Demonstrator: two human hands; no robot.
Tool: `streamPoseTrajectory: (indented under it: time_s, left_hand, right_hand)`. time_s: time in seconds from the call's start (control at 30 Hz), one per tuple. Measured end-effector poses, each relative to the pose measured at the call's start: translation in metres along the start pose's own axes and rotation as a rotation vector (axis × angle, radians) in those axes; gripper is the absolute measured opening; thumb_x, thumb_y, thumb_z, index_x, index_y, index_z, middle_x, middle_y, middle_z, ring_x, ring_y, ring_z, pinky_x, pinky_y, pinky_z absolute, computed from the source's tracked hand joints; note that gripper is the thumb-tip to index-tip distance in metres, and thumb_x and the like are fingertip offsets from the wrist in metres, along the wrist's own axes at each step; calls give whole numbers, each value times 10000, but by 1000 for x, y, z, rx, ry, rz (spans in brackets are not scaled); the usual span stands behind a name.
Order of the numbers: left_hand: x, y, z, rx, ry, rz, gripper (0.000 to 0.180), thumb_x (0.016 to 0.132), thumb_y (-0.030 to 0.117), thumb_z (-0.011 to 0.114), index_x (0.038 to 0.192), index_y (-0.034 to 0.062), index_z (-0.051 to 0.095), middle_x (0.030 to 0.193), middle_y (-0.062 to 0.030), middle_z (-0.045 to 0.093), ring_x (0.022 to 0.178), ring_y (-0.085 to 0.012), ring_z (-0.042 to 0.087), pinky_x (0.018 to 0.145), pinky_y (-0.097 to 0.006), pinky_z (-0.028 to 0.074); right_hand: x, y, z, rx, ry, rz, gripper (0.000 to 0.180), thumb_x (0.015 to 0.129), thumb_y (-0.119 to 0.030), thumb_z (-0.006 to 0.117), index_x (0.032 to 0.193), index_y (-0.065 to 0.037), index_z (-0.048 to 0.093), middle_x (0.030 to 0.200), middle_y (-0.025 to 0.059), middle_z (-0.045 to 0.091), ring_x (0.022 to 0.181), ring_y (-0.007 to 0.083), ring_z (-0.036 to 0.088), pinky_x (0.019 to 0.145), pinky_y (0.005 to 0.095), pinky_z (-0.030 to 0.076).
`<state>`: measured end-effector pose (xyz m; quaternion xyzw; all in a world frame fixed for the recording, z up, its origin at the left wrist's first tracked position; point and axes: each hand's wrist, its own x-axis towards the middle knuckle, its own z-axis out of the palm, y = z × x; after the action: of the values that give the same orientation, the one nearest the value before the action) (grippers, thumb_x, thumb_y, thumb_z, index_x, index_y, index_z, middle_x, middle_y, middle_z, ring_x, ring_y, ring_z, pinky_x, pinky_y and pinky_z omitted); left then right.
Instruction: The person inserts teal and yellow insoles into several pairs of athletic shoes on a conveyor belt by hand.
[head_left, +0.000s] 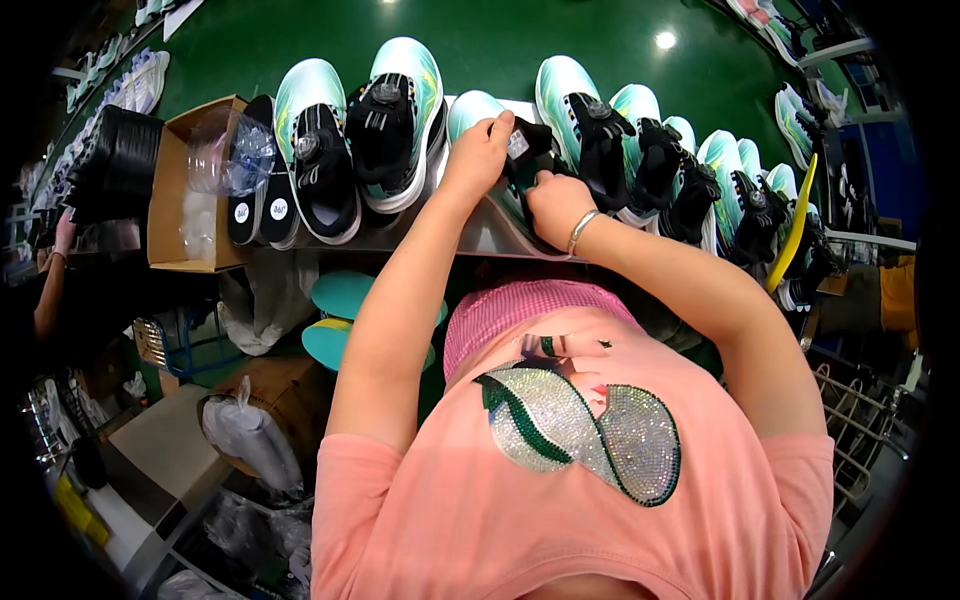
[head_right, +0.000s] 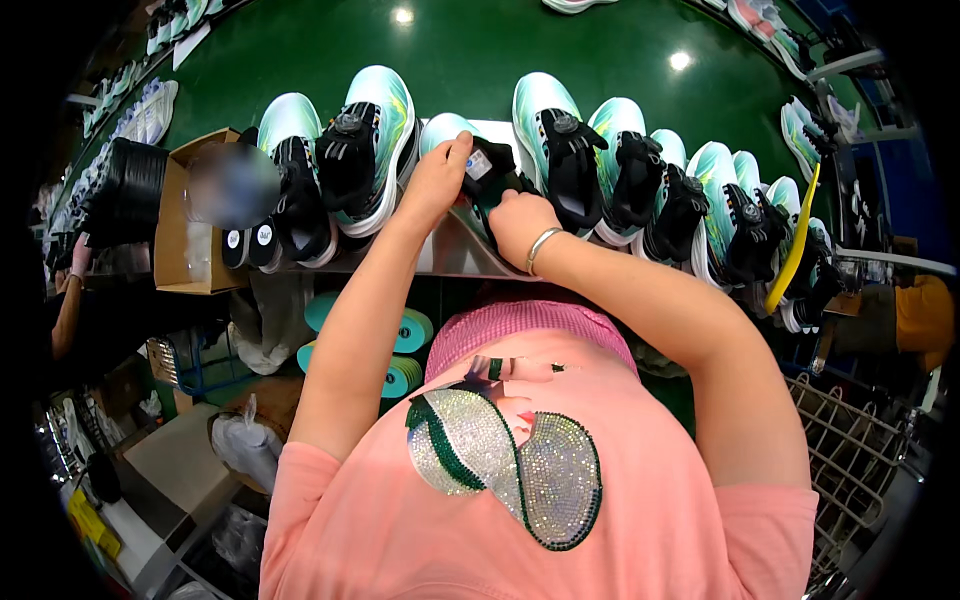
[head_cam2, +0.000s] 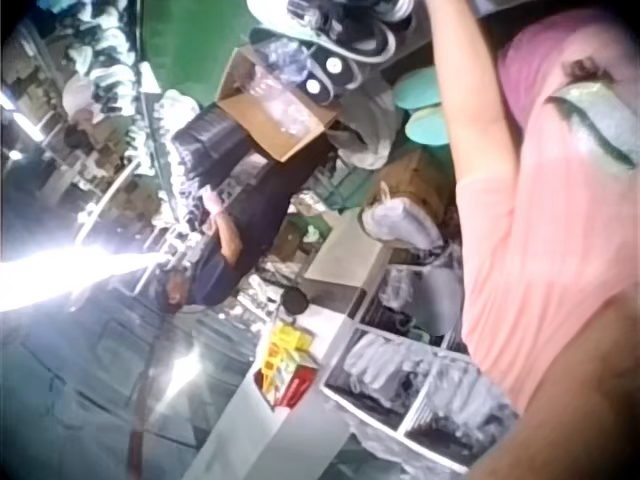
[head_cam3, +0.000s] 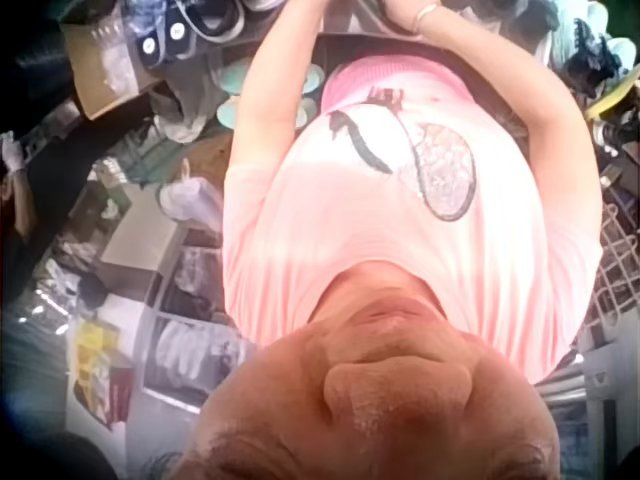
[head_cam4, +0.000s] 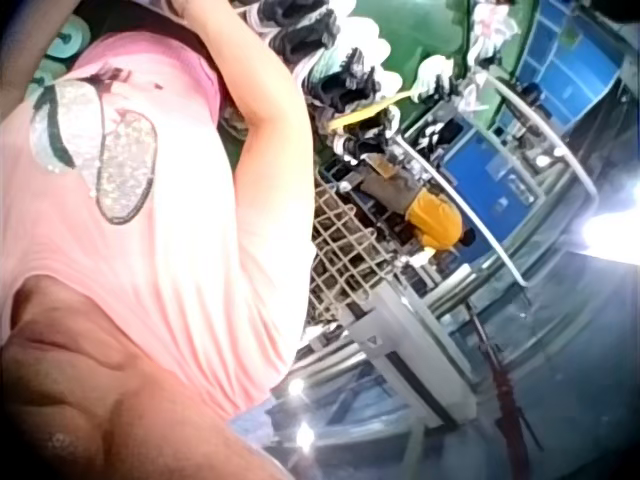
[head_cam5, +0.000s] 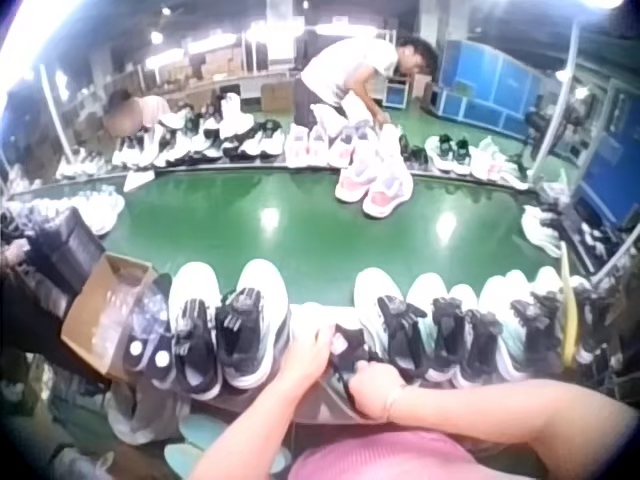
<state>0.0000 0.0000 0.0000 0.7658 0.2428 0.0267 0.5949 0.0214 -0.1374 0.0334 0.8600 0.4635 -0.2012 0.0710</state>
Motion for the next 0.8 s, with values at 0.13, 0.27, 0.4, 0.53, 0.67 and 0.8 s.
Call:
streamPoseTrajectory:
  time_s: [0.13, 0.27, 0.4, 0.53, 0.67, 0.8]
  left_hand:
    - [-9, 4, 3, -9, -11, -41, 535, 840, 478, 363, 925, -11, 563, 816, -228, 577, 802, -369, 544, 709, -377, 416]
    - [-10, 0, -2, 10, 9, -13, 530, 840, 473, 372, 933, -15, 555, 825, -225, 576, 808, -370, 540, 712, -372, 416]
    - [-10, 10, 2, 26, -21, -24, 534, 839, 479, 369, 947, -10, 554, 839, -221, 578, 815, -367, 540, 725, -368, 414]
    - [-5, 2, 0, -2, 2, -2, 541, 834, 491, 371, 965, -1, 552, 840, -210, 584, 813, -358, 546, 726, -362, 417]
    - [-6, 7, -1, 2, -3, -28, 537, 830, 491, 381, 977, 3, 551, 837, -203, 587, 800, -345, 556, 708, -356, 426]
    - [-7, 2, -3, -5, 13, -24, 533, 831, 487, 384, 983, 3, 548, 821, -197, 589, 773, -332, 565, 693, -354, 432]
  right_hand:
    - [-4, 0, 9, 58, 23, 26, 174, 669, -97, 542, 790, 0, 621, 876, 186, 546, 772, 307, 581, 659, 359, 477]
    - [5, -2, 11, 115, -1, 47, 197, 700, -149, 526, 802, -14, 626, 900, 199, 554, 770, 320, 581, 671, 368, 474]
    - [27, 24, -7, 183, -381, -85, 272, 698, -219, 519, 823, 7, 603, 825, 205, 589, 709, 318, 589, 635, 359, 475]
    - [44, 21, -34, 201, -853, -32, 307, 648, -115, 583, 921, 26, 578, 812, 135, 601, 646, 188, 605, 567, 317, 493]
    - [55, 6, -3, -427, -795, -259, 270, 650, -115, 615, 901, -14, 605, 854, 103, 607, 725, 202, 608, 582, 323, 498]
    - [25, -7, -15, -227, -370, -56, 202, 685, -128, 591, 870, -66, 641, 878, 72, 623, 817, 237, 602, 657, 323, 490]
